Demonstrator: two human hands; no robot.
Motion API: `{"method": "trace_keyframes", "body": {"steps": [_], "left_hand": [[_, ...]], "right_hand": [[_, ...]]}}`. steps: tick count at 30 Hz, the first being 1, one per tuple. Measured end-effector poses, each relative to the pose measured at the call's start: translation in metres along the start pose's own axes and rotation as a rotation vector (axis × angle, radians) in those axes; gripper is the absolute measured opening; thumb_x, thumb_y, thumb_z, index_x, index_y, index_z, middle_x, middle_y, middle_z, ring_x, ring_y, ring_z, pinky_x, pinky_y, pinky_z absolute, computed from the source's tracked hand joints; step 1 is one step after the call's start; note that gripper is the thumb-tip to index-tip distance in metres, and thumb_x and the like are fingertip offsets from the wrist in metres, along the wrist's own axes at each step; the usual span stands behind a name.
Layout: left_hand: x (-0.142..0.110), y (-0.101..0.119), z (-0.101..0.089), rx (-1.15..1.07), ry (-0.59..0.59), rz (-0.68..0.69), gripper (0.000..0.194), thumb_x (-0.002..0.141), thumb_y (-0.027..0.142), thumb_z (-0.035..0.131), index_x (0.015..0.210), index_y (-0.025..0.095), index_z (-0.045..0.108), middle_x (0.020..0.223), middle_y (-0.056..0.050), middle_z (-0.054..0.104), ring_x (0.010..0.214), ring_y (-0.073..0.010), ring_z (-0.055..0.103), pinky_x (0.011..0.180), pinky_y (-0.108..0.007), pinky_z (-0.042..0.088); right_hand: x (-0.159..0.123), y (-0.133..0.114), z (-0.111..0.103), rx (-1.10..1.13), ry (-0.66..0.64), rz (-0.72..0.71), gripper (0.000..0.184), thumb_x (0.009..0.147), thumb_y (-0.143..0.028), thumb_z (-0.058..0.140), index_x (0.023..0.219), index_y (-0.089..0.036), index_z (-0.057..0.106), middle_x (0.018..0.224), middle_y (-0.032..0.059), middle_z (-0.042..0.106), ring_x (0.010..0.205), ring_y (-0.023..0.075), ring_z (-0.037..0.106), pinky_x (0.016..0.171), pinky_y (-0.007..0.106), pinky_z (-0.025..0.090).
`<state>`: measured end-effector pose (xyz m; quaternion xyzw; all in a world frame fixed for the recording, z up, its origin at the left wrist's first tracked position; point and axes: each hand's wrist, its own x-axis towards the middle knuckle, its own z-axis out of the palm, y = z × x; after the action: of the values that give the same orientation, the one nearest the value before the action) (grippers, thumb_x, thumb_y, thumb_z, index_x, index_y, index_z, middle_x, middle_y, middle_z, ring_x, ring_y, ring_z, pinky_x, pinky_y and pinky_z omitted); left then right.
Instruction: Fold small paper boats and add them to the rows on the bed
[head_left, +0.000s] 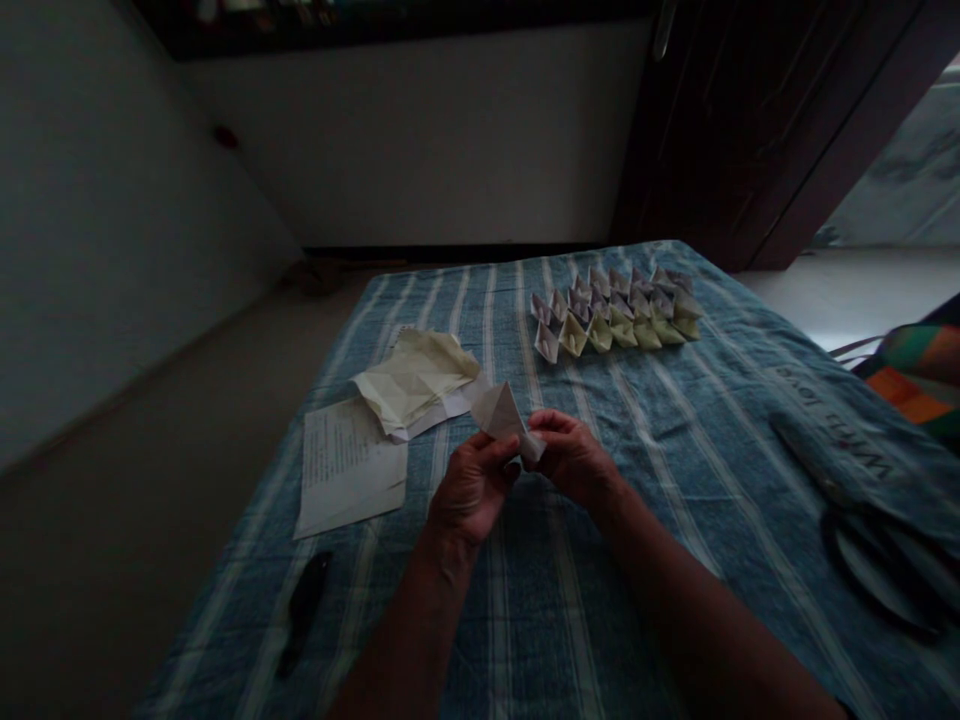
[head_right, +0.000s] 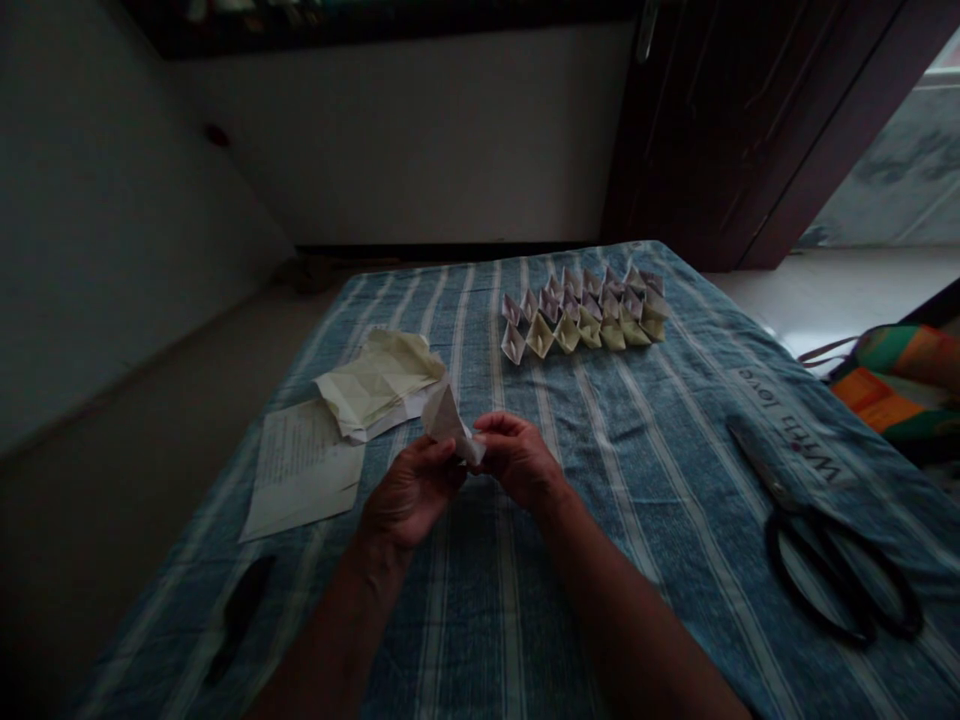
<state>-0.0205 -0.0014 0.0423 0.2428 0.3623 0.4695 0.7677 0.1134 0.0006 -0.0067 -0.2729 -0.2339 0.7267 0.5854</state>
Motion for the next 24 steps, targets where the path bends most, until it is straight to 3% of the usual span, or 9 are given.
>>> {"method": "trace_keyframes", "body": {"steps": [9,16,19,24], "left_hand": [[0.004,-0.003,-0.005,0.174,0.092,0.023,0.027,0.05,0.011,0.082,0.075,0.01,0.071,0.069,-0.003,0.069,0.059,-0.0106,0.058,0.052,-0.02,0.041],[0.002,0.002,-0.001,0.106,0.219,0.032,0.027,0.047,0.012,0.083,0.064,0.012,0.062,0.057,0.004,0.06,0.047,-0.0036,0.046,0.04,-0.015,0.029],[0.001,0.002,0.002,0.095,0.253,0.025,0.028,0.047,0.012,0.083,0.061,0.013,0.059,0.056,0.004,0.059,0.047,-0.0039,0.048,0.04,-0.014,0.029],[0.001,-0.001,0.004,0.058,0.22,-0.021,0.022,0.052,0.011,0.08,0.062,0.013,0.06,0.056,0.003,0.06,0.047,-0.0053,0.05,0.041,-0.015,0.034]], "right_hand": [[0.001,0.002,0.003,-0.07,0.092,0.031,0.028,0.052,-0.023,0.085,0.07,-0.018,0.065,0.057,-0.0033,0.065,0.045,0.0109,0.058,0.044,0.022,0.047],[-0.005,-0.008,0.0,-0.224,-0.02,-0.082,0.021,0.068,-0.034,0.078,0.073,-0.017,0.066,0.059,-0.0001,0.068,0.048,0.0115,0.061,0.051,0.023,0.048],[-0.007,-0.009,0.0,-0.319,-0.066,-0.137,0.02,0.067,-0.032,0.079,0.071,-0.017,0.066,0.06,0.0001,0.068,0.049,0.0113,0.06,0.052,0.024,0.048],[-0.007,-0.006,0.003,-0.4,-0.024,-0.148,0.02,0.065,-0.032,0.08,0.067,-0.016,0.067,0.055,-0.0015,0.065,0.047,0.0099,0.058,0.051,0.023,0.047]]}}
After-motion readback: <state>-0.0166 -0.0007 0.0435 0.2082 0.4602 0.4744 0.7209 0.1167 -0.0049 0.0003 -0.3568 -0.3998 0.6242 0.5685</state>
